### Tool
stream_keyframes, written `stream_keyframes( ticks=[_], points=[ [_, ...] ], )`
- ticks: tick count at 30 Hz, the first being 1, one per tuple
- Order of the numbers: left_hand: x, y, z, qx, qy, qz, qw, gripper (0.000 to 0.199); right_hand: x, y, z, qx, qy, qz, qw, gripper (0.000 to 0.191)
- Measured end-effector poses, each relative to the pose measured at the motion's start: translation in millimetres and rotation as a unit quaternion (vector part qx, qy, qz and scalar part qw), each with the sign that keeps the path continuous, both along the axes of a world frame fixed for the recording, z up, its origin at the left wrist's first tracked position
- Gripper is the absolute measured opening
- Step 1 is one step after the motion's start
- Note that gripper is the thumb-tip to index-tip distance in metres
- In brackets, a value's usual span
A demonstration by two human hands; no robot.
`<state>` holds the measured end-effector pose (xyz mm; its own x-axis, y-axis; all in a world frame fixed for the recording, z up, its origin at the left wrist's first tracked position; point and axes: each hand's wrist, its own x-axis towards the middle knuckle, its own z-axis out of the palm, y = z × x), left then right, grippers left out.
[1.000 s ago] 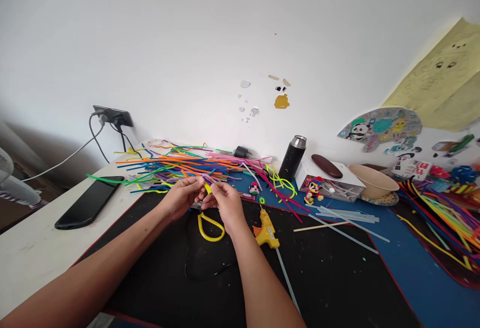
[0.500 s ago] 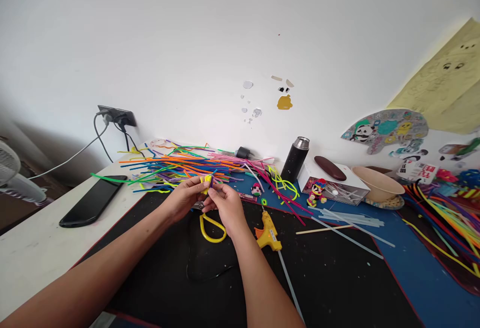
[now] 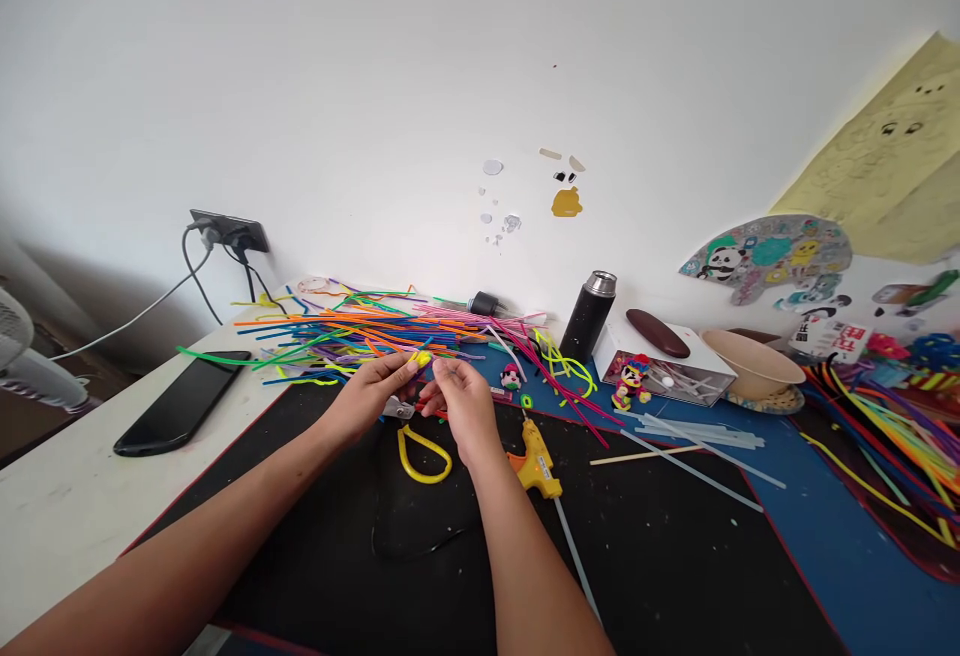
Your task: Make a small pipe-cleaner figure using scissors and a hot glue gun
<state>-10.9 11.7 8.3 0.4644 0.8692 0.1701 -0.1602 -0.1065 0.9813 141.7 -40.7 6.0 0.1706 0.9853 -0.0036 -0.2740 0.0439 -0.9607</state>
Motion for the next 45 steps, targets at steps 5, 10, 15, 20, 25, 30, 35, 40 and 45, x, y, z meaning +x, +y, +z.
stream_keyframes(
  ticks=[5,10,15,20,25,30,35,40,45],
  points=[
    [1.7,-2.0,-0.6,0.024,-0.003,0.001,1.000,0.026,-2.1,1.6,-2.9,0.005,-0.024,0.005,1.000,0.052],
    [1.7,-2.2,-2.3,-0.033,-0.027,-0.057,0.997,0.037,2.0,2.6,-3.5,0.007,-0.021,0.003,1.000,0.049],
    [-1.0,1.2,-3.2,-0.174,-0.115,-0.098,0.973,0.039,6.3,2.6,-1.8,0.005,-0.009,-0.008,1.000,0.048],
    [-3.8,3.3,-2.8,-0.177,-0.098,-0.122,0.972,0.031,6.9,2.0,1.1,0.003,-0.009,-0.010,1.000,0.051],
    [-4.6,3.2,-2.8,-0.183,-0.089,-0.144,0.968,0.032,6.8,2.6,-0.8,0.010,-0.003,-0.008,1.000,0.049],
    [-4.5,3.2,-2.4,-0.219,-0.097,-0.139,0.961,0.033,7.1,2.8,-2.3,0.014,0.002,-0.011,1.000,0.048],
    [-3.6,5.0,-2.1,-0.235,-0.123,-0.081,0.961,0.034,6.9,1.8,-0.2,0.010,-0.005,-0.022,1.000,0.045],
    [-2.5,3.6,-2.6,-0.198,-0.106,-0.094,0.970,0.034,4.0,2.2,-1.1,0.033,-0.037,-0.015,0.999,0.041],
    [-2.0,2.4,-3.0,-0.167,-0.091,-0.116,0.975,0.032,3.9,2.6,-1.7,0.032,-0.066,-0.012,0.997,0.039]
  ],
)
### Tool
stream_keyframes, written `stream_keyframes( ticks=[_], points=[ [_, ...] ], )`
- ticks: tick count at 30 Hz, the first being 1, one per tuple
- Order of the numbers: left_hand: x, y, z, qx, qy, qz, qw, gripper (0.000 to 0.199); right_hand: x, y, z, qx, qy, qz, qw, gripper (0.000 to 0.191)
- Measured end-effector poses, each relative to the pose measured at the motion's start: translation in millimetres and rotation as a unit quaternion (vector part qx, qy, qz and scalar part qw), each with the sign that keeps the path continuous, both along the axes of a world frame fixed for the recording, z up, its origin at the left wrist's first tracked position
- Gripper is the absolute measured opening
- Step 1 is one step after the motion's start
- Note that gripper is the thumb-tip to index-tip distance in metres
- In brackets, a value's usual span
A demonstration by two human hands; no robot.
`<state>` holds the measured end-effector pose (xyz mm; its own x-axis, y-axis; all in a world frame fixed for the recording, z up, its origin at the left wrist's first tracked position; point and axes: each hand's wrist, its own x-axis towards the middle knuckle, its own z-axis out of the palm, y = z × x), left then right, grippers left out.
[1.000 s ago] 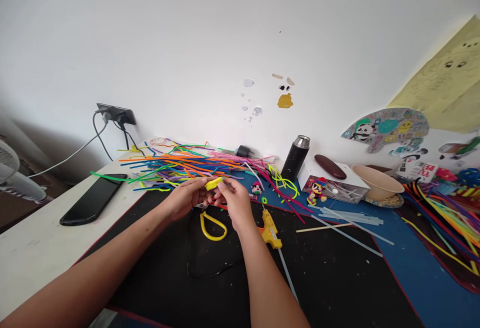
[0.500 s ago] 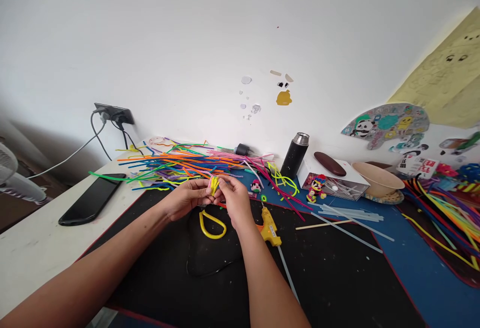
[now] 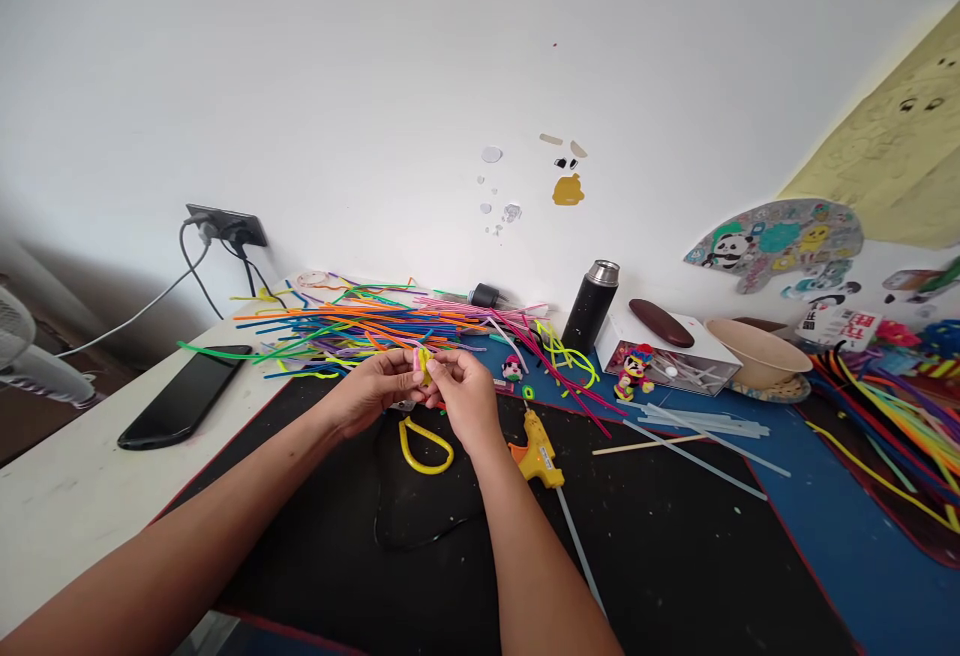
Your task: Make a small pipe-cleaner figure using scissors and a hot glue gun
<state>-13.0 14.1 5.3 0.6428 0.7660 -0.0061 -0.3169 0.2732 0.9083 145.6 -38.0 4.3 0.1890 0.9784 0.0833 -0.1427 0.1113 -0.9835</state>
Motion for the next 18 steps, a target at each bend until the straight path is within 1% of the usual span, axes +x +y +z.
stream_keyframes(
  ticks=[5,12,18],
  points=[
    [-0.5,1.7,-1.5,-0.011,0.000,0.005,1.000,0.034,0.3,-1.0,2.6,0.006,-0.002,-0.005,1.000,0.033],
    [-0.9,3.1,-0.9,-0.049,0.008,0.035,0.998,0.038,0.8,-3.6,7.8,0.004,0.042,-0.006,0.999,0.032],
    [-0.7,2.1,-2.5,-0.030,0.011,0.021,0.999,0.037,0.5,-4.7,10.9,-0.005,0.070,-0.007,0.998,0.031]
  ],
)
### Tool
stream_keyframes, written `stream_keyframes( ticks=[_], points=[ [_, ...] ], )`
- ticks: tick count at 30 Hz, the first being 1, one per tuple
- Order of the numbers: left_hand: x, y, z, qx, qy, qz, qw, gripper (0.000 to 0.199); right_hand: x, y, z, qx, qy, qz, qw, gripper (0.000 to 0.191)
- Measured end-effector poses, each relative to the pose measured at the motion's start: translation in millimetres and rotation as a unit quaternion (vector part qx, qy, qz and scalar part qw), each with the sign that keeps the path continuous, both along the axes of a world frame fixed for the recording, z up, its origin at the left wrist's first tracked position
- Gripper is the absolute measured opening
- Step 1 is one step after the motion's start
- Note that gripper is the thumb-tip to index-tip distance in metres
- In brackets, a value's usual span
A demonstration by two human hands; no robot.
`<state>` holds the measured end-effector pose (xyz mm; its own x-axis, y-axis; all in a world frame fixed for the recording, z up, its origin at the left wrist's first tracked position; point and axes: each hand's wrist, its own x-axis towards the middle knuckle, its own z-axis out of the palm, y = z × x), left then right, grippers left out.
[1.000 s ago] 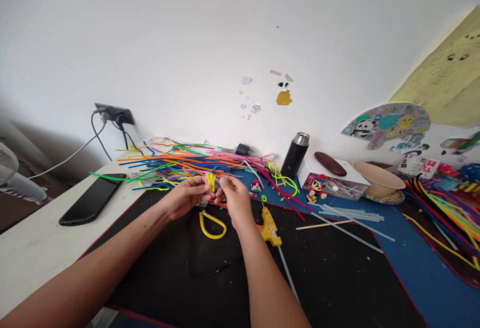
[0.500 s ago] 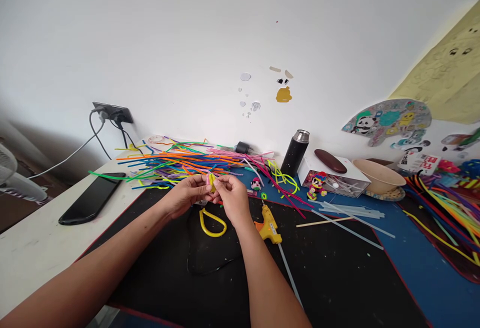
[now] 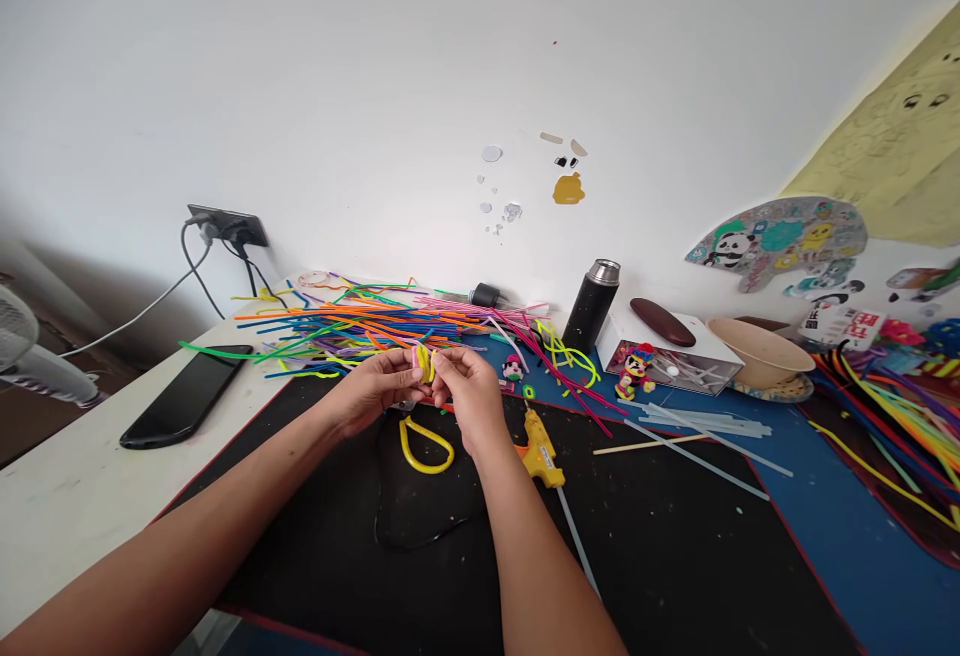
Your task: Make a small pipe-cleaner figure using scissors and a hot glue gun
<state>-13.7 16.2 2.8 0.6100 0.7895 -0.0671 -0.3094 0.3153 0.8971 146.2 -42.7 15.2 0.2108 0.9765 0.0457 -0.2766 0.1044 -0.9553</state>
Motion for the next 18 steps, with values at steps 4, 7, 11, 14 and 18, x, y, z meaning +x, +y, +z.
stream_keyframes(
  ticks=[4,7,11,14,18],
  points=[
    [0.9,-1.6,0.4,0.017,0.005,-0.012,1.000,0.038,-2.8,-0.8,0.2,-0.005,-0.011,0.006,1.000,0.031],
    [1.7,-3.5,1.5,0.036,0.004,-0.012,0.999,0.042,-4.7,-1.2,0.0,-0.007,-0.035,0.005,0.999,0.032],
    [2.5,-6.1,2.6,0.068,0.016,-0.013,0.997,0.048,-4.4,-0.4,-2.2,-0.005,-0.059,-0.005,0.998,0.032],
    [3.2,-6.9,2.9,0.083,0.024,-0.008,0.996,0.048,-3.5,0.6,-4.9,-0.001,-0.079,-0.015,0.997,0.032],
    [3.9,-7.1,3.2,0.096,0.032,0.005,0.995,0.050,-4.5,1.0,-5.9,0.007,-0.103,-0.024,0.994,0.031]
  ],
)
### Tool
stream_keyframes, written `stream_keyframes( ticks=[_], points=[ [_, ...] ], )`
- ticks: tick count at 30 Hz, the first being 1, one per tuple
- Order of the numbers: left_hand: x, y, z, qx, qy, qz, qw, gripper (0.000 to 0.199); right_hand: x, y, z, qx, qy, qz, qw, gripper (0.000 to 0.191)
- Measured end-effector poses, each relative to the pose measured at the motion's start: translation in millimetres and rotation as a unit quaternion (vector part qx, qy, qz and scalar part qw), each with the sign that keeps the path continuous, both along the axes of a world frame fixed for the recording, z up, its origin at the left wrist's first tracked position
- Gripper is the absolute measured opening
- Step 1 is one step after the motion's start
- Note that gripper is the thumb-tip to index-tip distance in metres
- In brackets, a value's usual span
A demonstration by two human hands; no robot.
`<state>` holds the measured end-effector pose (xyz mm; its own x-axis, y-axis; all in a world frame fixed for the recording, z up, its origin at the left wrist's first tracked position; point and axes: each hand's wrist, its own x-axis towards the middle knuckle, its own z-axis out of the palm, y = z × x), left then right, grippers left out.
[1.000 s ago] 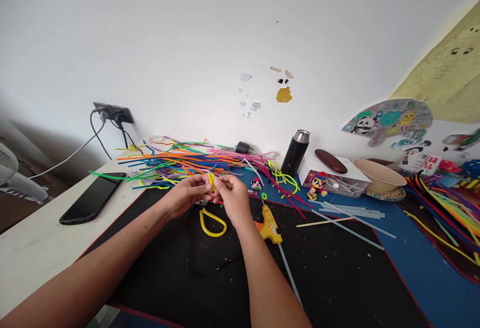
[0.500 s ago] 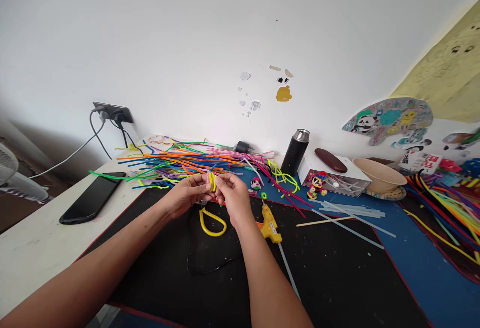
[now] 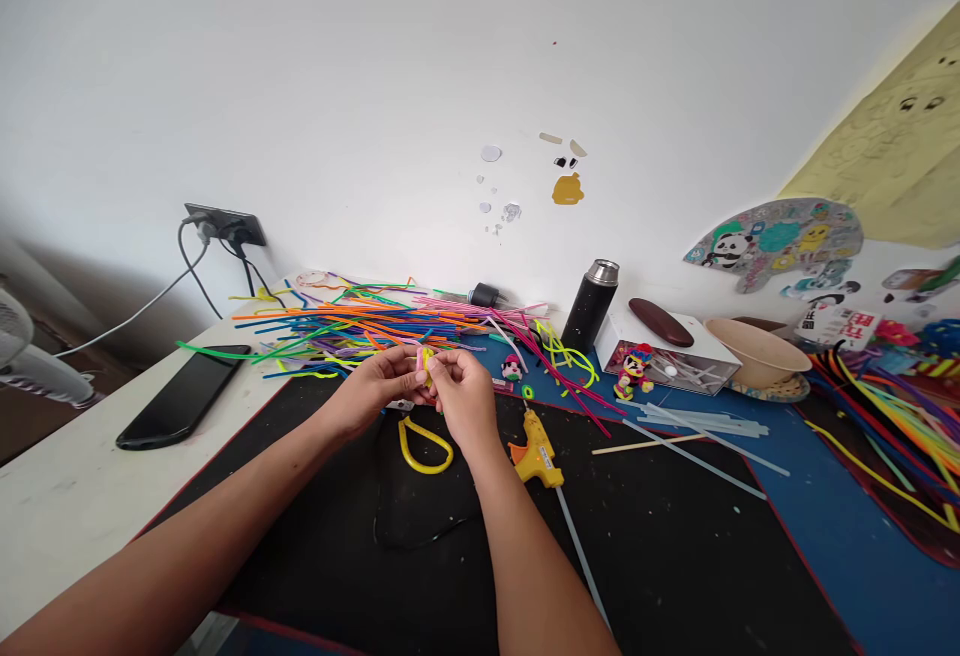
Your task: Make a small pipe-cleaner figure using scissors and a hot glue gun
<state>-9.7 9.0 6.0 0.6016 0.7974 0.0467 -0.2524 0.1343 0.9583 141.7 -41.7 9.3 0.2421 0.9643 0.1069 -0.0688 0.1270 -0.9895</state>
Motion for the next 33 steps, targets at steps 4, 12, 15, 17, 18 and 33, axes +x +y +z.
stream_keyframes(
  ticks=[4,12,15,17,18,33],
  points=[
    [0.6,-1.4,1.3,0.004,0.000,0.004,1.000,0.050,-2.2,-0.8,1.8,0.005,-0.007,-0.001,1.000,0.030],
    [3.1,-6.4,7.4,0.020,0.008,-0.003,1.000,0.044,-2.6,-0.5,-1.1,0.007,-0.007,-0.001,1.000,0.029],
    [3.5,-6.5,8.1,0.021,0.012,-0.002,1.000,0.046,-3.3,-0.6,-1.4,0.004,-0.001,-0.001,1.000,0.030],
    [3.4,-5.9,7.6,0.022,0.018,-0.001,1.000,0.047,-4.0,-1.2,-1.1,0.003,-0.002,0.001,1.000,0.030],
    [3.2,-5.6,7.4,0.022,0.022,0.000,1.000,0.047,-4.4,-1.6,-0.8,0.002,-0.004,0.004,1.000,0.030],
    [1.8,-5.9,9.5,0.057,0.059,0.013,0.997,0.045,-1.5,-1.0,0.0,0.002,0.004,0.006,1.000,0.034]
  ],
)
